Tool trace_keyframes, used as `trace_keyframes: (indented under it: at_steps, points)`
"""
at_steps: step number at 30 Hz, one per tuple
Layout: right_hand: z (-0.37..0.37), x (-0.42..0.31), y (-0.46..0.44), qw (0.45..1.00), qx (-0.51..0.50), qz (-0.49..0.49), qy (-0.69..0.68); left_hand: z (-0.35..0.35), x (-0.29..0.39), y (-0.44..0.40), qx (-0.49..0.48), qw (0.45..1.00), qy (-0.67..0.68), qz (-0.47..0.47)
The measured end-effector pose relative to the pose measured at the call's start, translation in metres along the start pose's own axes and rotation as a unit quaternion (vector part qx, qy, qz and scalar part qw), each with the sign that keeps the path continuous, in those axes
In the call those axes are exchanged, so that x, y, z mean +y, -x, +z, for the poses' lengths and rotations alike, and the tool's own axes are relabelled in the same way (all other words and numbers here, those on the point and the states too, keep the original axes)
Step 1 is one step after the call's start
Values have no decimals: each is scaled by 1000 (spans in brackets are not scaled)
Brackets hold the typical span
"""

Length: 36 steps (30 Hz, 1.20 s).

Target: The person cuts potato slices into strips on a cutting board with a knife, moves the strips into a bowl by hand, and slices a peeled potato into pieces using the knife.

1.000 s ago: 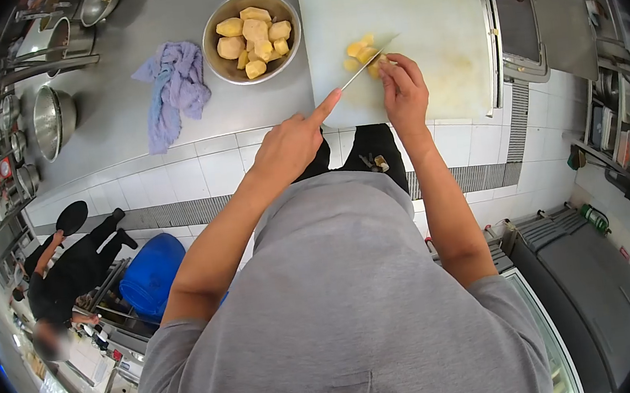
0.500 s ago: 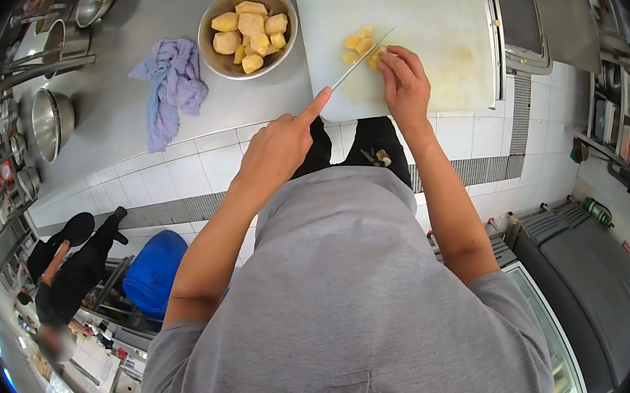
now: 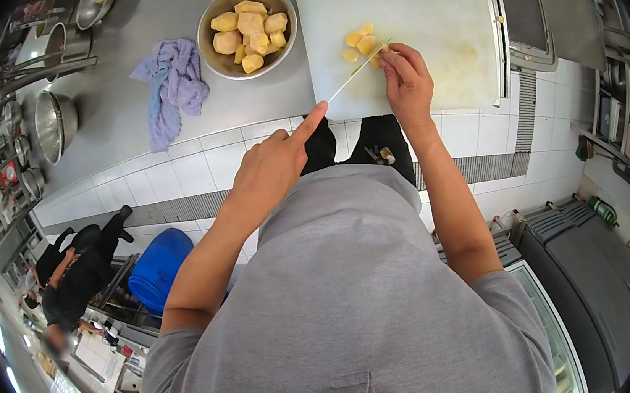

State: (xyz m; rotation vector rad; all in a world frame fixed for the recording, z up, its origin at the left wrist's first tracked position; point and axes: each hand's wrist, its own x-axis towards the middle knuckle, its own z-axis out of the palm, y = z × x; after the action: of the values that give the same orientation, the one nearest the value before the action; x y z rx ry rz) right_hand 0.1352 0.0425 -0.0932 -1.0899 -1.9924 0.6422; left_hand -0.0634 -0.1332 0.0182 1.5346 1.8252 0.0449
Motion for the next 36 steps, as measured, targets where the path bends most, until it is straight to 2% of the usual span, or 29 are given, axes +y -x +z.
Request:
trace_keyframes:
  at_steps: [6,9,19,30,36]
  points:
    - [0,-2,-1,1000,8,-7,-3,17,5,-50,54,997,36,48]
    - [-1,-5,-1,1000,0,-4,20,17,7,-62,53,997,35,43]
    - [2,-3,2,1000,19,-5,5,9,-6,-47,44,996,64,44]
    - [0,-1,-1,1000,20,-4,1,-5,2,-1,-18,1000,-8,-18]
    - [1,1,0,1000,16,3,-13,-2,2,4,0,1000,0,-2]
